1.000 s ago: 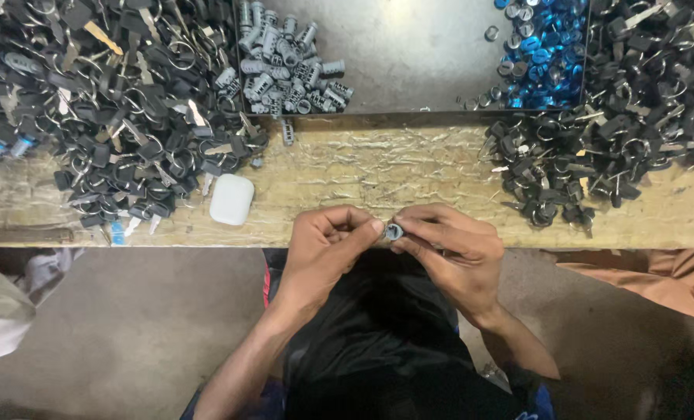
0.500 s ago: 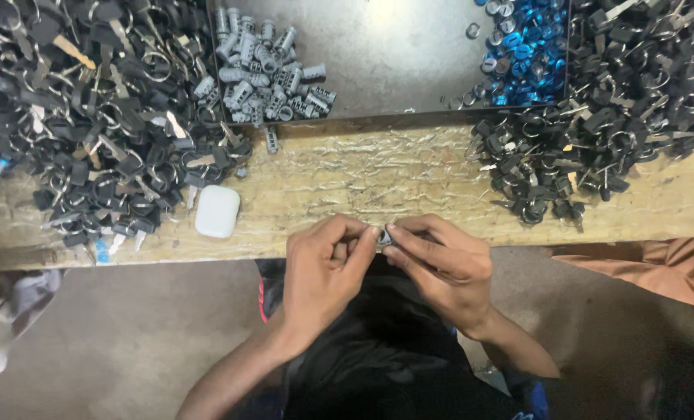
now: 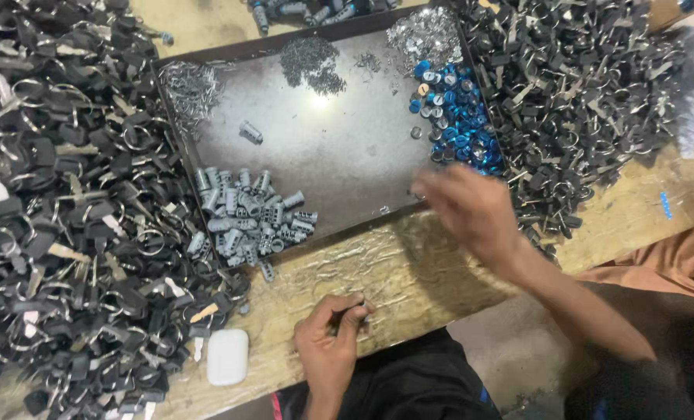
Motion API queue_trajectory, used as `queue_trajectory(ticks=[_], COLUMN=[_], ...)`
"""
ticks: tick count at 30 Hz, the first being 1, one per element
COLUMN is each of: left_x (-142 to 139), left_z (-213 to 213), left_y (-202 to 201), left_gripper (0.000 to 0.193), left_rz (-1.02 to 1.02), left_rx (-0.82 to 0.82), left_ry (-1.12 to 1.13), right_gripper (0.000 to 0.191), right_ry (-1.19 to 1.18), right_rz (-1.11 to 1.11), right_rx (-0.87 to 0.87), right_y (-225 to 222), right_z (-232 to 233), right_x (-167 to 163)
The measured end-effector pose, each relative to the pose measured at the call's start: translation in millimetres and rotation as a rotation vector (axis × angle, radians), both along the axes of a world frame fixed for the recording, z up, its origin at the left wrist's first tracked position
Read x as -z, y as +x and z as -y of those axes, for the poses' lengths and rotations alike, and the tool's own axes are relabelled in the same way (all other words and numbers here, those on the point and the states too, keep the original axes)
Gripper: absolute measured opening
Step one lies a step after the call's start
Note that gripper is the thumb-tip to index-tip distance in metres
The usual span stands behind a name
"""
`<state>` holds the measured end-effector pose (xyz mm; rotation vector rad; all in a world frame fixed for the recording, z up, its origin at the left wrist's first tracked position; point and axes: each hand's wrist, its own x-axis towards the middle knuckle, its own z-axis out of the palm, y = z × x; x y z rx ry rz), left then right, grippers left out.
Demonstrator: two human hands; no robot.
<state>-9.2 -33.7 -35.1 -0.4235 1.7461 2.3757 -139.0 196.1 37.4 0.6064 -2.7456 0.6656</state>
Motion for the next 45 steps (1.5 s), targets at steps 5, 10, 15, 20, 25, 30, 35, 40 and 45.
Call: queue_trajectory(ticks=[5,10,15,20,25,30,35,40,45], left_x=[3,1,3,5,11,19,26,29,42], left_z=[-9,-13,-16,-16,-5,-6,-1,10,38], left_y=[6,8,11,12,15,33,55,65,49], left_gripper=[0.009,0.012,0.013,0.01,0.011,0.012,0.016,0.015,0.026], left_rz=[-0.22,-0.259,-0.281,-0.223,-0.129,-0.219,-0.213,-0.155,0.168], left_rx=[-0.02,-0.088,-0.118,-0.153,-0.169,-0.149,-0.072,-0.017,0.335], left_ry=[-0.262,-0.214,-0.191,-0.203,-0.064,-0.016,-0.024,-0.034,0.404], right_gripper=[0.009,0.013,0.029,0.024,0.028,0.021,0.021,0.022,0.028], right_ry=[0.264,0.34,0.248,0.267,0.163,-0.213,-0.41,-0.484,-0.744], right_rz=[0.027,-0.057,0.025,0.023,0.122,0.046,-0.016,0.013,0.221], right_rx=[0.065,-0.041,-0.051,0.013,-0.108,-0.254,-0.148,-0.131,-0.393], right_y=[-91,-70,-38,-60,-31,102,146,150,158], right_z=[-24,-20,-16,-3,15,51,52,43,29], right_x=[21,35,18,25,3,-23,2,5,14])
